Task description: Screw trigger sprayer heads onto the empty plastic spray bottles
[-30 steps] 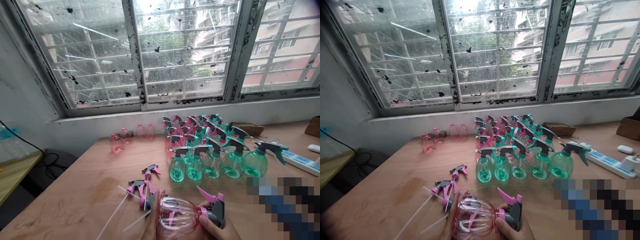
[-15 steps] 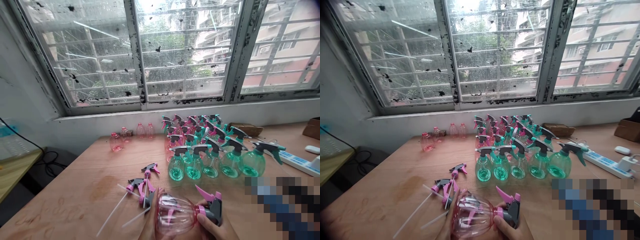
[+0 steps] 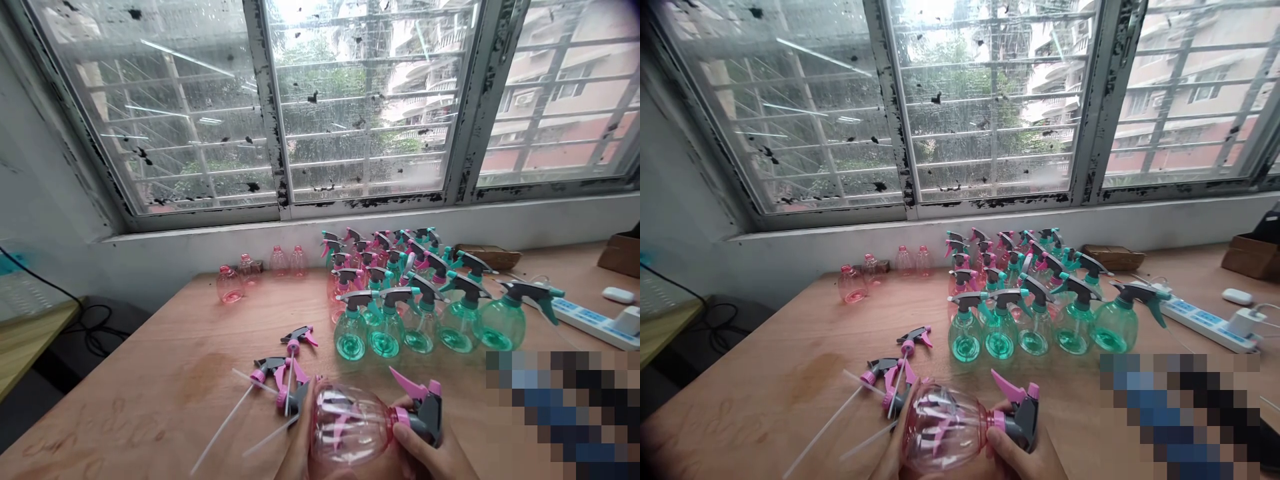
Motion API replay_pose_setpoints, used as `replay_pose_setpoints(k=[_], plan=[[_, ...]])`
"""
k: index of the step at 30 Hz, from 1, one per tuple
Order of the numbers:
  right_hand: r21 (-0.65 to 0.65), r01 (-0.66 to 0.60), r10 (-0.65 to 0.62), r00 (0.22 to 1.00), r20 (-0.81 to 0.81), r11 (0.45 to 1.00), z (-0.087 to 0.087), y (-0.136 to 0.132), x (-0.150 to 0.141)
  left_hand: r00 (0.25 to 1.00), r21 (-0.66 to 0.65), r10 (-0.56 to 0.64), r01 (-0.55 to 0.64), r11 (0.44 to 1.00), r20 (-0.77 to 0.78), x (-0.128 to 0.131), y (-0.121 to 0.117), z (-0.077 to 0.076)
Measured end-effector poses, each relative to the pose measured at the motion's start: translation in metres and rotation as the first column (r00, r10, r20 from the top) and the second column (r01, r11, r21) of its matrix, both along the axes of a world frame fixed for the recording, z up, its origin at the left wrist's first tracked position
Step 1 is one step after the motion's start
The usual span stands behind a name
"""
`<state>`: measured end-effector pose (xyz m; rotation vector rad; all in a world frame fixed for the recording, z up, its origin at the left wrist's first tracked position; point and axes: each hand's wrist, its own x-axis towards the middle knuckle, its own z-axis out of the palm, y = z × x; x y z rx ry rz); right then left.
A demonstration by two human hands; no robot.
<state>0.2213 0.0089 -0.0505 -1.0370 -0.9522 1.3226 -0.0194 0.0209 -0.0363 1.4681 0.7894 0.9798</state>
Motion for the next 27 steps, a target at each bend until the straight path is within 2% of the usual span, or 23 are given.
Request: replay_pose_setpoints(k=[5,12,16,23,27], plan=[[0.003,-0.013,0.013,1.0,0.003,1.0,0.0,0.0,0.0,0.998,-0.004,0.052,-0.052,0.999,0.047,0.005,0.0,-0.012],[-0.002,0.0,0.0,1.0,-0.019,1.0,0.0,-0.001,0.001,0.997,0.014,0.065,-0.066,0.998,0.041,0.0,0.002,-0.003],[0.02,0.002,-0.002,1.0,-0.019,1.0,-0.001,-0.001,-0.001,0.998,0.007,0.064,-0.064,0.998,0.022,0.001,0.006,-0.009],[0.016,-0.009,0.009,1.0,0.01,1.0,-0.013,0.002,-0.003,0.997,-0.127,0.076,-0.071,0.989,0.033,0.015,0.024,-0.017],[0.033,-0.016,0.016,1.0,-0.012,0.999,-0.011,0.001,-0.003,0.998,0.014,0.055,-0.055,0.998,0.037,0.004,0.014,-0.018]])
